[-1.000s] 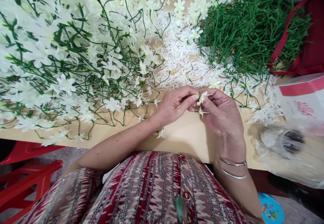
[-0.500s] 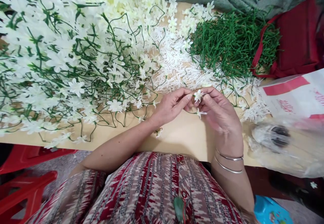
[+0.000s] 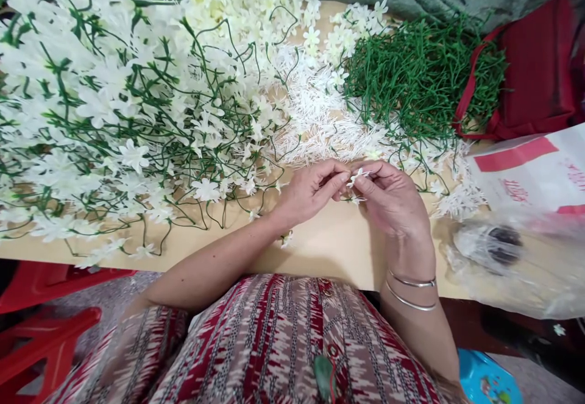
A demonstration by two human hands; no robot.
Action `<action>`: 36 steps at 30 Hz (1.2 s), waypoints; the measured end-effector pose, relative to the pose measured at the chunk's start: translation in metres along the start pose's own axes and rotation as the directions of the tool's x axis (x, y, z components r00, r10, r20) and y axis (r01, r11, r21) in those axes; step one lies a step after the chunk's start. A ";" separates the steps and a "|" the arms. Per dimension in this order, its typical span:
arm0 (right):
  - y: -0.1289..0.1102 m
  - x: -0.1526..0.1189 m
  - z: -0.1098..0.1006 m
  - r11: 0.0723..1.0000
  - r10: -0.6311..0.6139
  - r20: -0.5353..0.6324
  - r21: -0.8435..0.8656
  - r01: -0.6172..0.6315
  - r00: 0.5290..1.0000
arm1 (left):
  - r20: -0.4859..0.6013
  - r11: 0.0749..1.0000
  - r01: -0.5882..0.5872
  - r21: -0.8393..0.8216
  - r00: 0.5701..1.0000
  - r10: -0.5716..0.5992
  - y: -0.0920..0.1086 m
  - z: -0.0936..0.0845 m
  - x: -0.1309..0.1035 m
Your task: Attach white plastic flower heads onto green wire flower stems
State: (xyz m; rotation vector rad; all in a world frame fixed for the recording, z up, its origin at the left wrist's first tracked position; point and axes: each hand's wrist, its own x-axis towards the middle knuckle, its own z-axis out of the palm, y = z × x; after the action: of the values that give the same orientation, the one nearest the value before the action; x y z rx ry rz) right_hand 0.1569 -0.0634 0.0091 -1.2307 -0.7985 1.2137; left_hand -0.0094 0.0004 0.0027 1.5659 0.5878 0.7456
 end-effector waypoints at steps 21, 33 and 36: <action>-0.013 0.001 -0.015 0.990 -0.139 -0.101 -0.010 0.139 0.985 | 0.290 0.944 -0.188 0.272 0.951 0.106 0.005 0.001 -0.008; 0.002 0.003 -0.009 0.689 -0.408 0.009 -0.654 0.314 0.913 | 0.023 0.692 -0.253 0.676 0.946 0.323 0.005 -0.003 -0.006; 0.008 0.004 -0.005 0.540 -0.412 0.107 -0.771 0.337 0.905 | -0.210 0.745 -0.091 0.661 0.931 0.300 0.003 -0.006 -0.003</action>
State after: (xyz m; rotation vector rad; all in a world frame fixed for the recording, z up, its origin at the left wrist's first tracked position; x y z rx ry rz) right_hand 0.1603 -0.0613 -0.0001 -1.6639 -1.5358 0.4067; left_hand -0.0158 0.0016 0.0056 2.1980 0.9931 1.0283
